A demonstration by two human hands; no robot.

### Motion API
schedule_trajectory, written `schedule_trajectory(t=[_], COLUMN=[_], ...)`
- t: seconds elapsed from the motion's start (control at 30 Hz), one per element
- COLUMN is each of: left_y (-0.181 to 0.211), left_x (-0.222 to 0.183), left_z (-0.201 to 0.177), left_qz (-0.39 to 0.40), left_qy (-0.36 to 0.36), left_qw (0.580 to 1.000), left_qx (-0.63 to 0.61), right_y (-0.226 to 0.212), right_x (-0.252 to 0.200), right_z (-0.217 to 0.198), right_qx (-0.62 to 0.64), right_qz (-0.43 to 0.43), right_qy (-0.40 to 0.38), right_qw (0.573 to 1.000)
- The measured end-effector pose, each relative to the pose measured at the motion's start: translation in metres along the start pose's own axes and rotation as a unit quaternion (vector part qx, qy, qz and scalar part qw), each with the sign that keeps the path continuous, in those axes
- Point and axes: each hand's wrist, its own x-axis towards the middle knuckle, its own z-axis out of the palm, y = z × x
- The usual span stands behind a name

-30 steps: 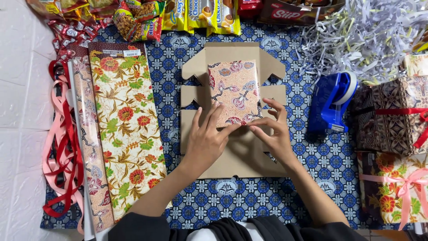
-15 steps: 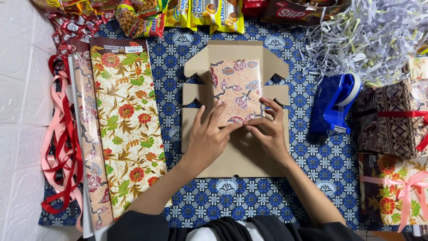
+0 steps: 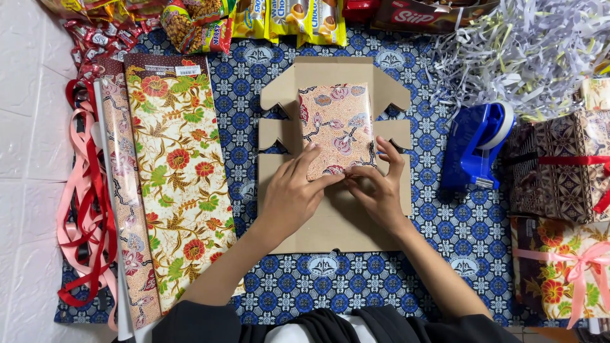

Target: Wrapping a food roll or small box in decorative paper and tying it with a ribbon.

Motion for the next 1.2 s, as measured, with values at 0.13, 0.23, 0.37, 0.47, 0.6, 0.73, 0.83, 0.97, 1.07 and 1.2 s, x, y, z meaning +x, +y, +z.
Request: schedule_trajectory(t=[0.13,0.23,0.37,0.47,0.6,0.73,0.83,0.97,1.07,1.2], left_y=[0.000,0.000,-0.001,0.000,0.000,-0.001,-0.001,-0.001,-0.002,-0.002], left_x=[0.000,0.001,0.001,0.001,0.001,0.000,-0.001,0.000,0.000,-0.001], left_z=[0.000,-0.004,-0.006,-0.007,-0.005,-0.003,-0.003,-0.004,-0.004,-0.002], left_qz=[0.003,0.000,-0.002,-0.002,-0.004,-0.004,-0.003,-0.003,-0.005,-0.006], left_qy=[-0.001,-0.003,-0.011,-0.014,-0.011,-0.011,-0.014,-0.017,-0.021,-0.020], left_qw=[1.000,1.000,0.999,0.999,0.999,0.999,0.999,0.999,0.999,0.999], left_qx=[-0.002,-0.015,-0.037,-0.038,-0.038,-0.032,-0.033,-0.029,-0.027,-0.027], right_y=[0.000,-0.004,-0.001,-0.001,-0.011,-0.009,0.010,0.010,-0.002,-0.014], right_x=[-0.006,-0.007,-0.013,-0.015,-0.009,-0.006,-0.019,-0.018,-0.009,-0.001], right_z=[0.001,0.002,0.006,0.008,0.006,-0.001,0.007,0.008,0.004,0.002], right_qx=[-0.070,-0.109,-0.152,-0.157,-0.142,-0.099,-0.069,-0.032,-0.008,0.025], right_qz=[-0.015,-0.020,-0.011,-0.003,0.015,0.040,0.032,0.022,0.017,0.035], right_qy=[0.011,0.023,0.030,0.028,0.023,0.027,0.031,0.031,0.020,0.018], right_qw=[0.997,0.994,0.988,0.987,0.990,0.994,0.997,0.999,1.000,0.999])
